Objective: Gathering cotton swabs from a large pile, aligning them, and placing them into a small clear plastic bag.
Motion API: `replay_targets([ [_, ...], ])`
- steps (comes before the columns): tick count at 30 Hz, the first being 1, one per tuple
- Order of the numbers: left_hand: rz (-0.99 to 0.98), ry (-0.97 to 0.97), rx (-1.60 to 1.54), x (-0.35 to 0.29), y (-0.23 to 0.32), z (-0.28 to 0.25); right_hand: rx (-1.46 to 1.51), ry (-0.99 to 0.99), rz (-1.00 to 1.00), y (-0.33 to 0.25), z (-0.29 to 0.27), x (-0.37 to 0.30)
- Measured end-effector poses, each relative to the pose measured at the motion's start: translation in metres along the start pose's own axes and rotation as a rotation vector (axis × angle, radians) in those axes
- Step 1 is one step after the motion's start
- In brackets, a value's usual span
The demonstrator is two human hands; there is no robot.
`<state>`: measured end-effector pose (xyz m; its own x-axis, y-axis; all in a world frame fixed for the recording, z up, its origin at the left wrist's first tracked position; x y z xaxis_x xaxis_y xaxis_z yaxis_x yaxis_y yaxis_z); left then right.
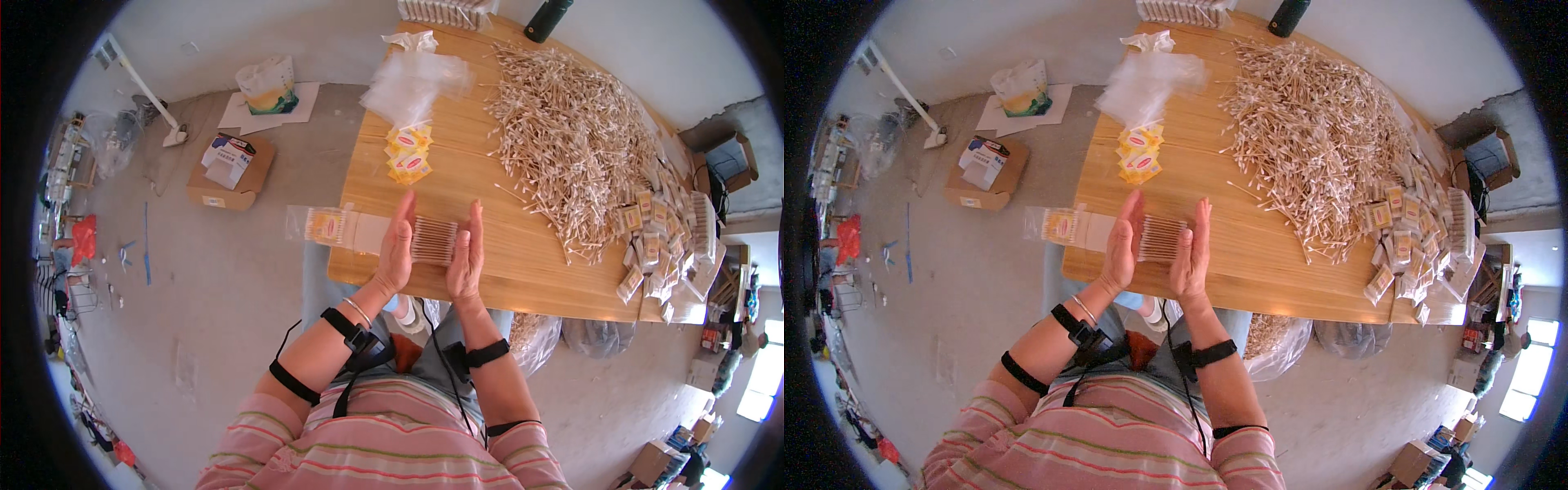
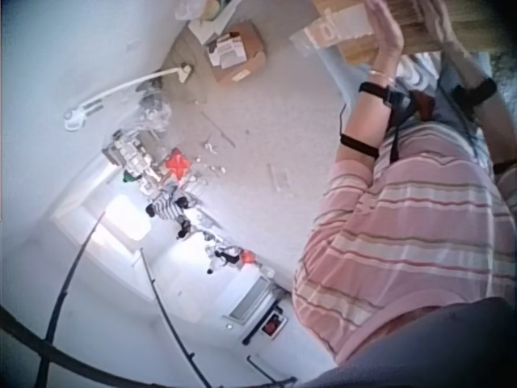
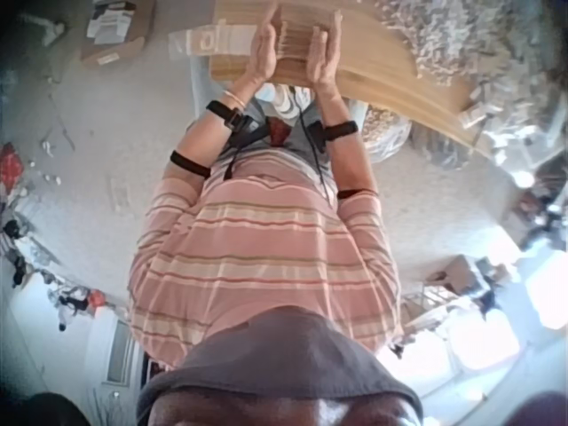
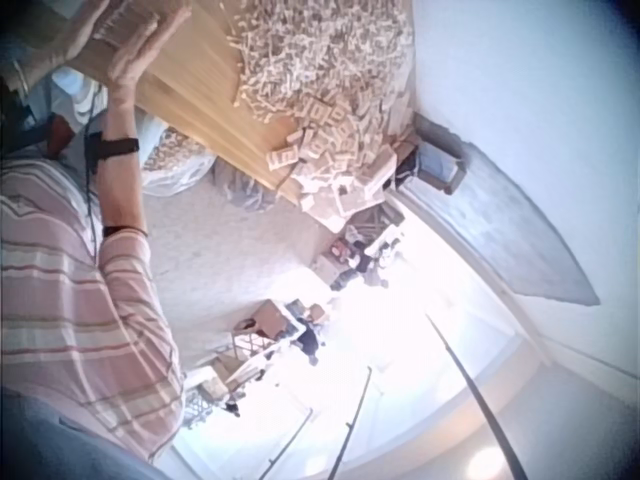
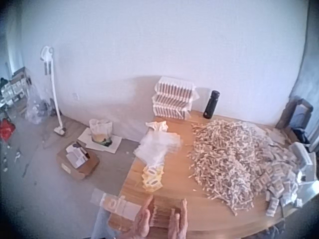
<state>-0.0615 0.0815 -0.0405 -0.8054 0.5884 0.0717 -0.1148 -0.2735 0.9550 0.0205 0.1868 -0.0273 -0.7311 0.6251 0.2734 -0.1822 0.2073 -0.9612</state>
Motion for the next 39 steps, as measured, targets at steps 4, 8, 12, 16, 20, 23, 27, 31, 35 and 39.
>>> replay_targets([
  [4, -0.031, 0.027, -0.064, -0.002, -0.002, -0.007, -0.379, -0.094, -0.068, -0.018, -0.009, -0.013],
  [8, -0.020, 0.031, -0.043, -0.001, -0.002, -0.008, -0.962, -0.547, -0.115, -0.021, 0.018, -0.039],
  [12, -0.025, 0.018, -0.066, 0.000, 0.001, -0.006, -1.150, -0.680, -0.128, -0.016, 0.028, -0.039],
  [16, -0.025, 0.019, -0.078, 0.000, -0.004, -0.007, -1.164, -0.637, -0.151, -0.013, 0.029, -0.033],
  [20, -0.061, 0.077, -0.112, -0.002, -0.012, -0.012, -0.978, -0.604, -0.109, -0.012, 0.022, -0.029],
  [23, 0.027, 0.131, -0.097, 0.000, -0.008, -0.014, -0.603, -0.397, -0.107, -0.010, 0.004, -0.010],
  [27, 0.016, 0.130, -0.087, -0.001, -0.010, -0.014, -0.056, -0.092, 0.188, 0.016, -0.009, 0.011],
  [31, -0.005, 0.052, -0.043, 0.002, -0.010, -0.011, -0.084, -0.116, 0.075, 0.010, 0.009, 0.016],
  [35, 0.023, 0.054, -0.062, 0.001, -0.002, -0.009, -0.050, -0.030, -0.001, 0.007, 0.010, 0.016],
  [39, 0.042, 0.132, -0.116, 0.006, 0.005, -0.013, 0.017, 0.020, 0.044, 0.000, 0.006, 0.014],
])
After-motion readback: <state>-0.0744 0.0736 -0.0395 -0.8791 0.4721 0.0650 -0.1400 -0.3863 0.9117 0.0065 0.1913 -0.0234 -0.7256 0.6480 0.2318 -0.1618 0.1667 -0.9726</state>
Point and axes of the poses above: each hand's wrist, its own x-axis towards the middle knuckle, its own z-axis out of the palm, y = z × x, the point moved 6 cm from there along x, towards the middle knuckle, and after that the axes turned 5 degrees about x, right-handed, at the moved point
